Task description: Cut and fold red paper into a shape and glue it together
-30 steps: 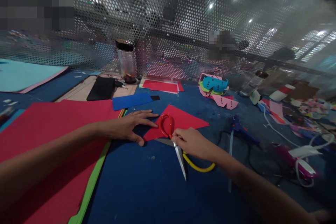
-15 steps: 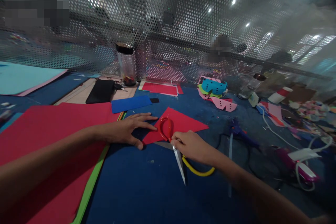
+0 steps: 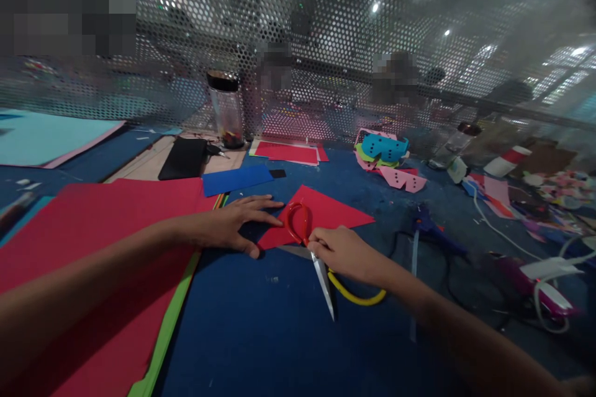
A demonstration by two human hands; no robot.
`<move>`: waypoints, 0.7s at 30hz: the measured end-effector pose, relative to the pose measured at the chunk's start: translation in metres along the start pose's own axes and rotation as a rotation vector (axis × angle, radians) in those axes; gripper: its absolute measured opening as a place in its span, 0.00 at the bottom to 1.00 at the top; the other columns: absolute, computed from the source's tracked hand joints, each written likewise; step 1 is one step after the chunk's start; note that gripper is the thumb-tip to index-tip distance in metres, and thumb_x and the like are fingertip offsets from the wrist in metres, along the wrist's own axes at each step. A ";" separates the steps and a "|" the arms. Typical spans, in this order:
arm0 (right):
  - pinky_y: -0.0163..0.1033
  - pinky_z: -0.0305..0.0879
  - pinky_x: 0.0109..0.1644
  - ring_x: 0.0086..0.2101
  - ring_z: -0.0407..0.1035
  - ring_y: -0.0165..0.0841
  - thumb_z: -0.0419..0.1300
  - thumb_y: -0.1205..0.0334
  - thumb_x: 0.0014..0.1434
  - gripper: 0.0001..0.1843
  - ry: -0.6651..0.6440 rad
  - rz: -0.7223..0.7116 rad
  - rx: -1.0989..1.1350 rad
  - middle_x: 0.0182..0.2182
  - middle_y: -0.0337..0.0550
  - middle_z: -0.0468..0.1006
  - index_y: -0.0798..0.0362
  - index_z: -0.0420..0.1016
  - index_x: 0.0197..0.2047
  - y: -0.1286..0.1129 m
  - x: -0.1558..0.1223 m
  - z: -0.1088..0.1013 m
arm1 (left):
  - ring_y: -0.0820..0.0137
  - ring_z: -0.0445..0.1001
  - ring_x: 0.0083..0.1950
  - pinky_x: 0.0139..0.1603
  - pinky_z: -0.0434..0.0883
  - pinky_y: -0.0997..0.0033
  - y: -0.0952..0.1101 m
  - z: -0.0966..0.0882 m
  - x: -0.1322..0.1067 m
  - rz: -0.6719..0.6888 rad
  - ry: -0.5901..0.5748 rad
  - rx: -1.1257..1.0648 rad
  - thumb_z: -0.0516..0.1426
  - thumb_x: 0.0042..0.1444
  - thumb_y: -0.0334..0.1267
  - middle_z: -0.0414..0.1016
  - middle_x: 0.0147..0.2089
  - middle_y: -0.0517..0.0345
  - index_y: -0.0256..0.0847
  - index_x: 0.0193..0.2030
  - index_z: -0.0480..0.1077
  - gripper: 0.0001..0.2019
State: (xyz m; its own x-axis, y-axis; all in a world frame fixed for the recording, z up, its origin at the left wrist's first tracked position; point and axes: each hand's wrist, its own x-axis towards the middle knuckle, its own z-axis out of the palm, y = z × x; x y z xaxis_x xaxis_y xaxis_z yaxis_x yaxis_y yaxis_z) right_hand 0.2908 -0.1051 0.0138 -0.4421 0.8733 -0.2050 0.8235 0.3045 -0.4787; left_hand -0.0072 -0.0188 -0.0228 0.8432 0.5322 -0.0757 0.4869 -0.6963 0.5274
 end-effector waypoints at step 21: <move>0.37 0.51 0.37 0.33 0.71 0.31 0.52 0.60 0.71 0.13 -0.012 0.006 0.014 0.35 0.43 0.82 0.53 0.76 0.40 0.001 -0.001 0.001 | 0.45 0.38 0.81 0.76 0.48 0.34 0.006 -0.004 -0.001 -0.022 -0.042 0.005 0.61 0.62 0.61 0.42 0.82 0.64 0.67 0.72 0.62 0.32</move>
State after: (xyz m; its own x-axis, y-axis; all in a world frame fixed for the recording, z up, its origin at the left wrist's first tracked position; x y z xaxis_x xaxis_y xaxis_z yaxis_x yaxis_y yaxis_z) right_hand 0.2914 -0.1056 0.0130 -0.4411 0.8705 -0.2182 0.8213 0.2936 -0.4892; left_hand -0.0054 -0.0216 -0.0162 0.8412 0.5267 -0.1226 0.5061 -0.6870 0.5214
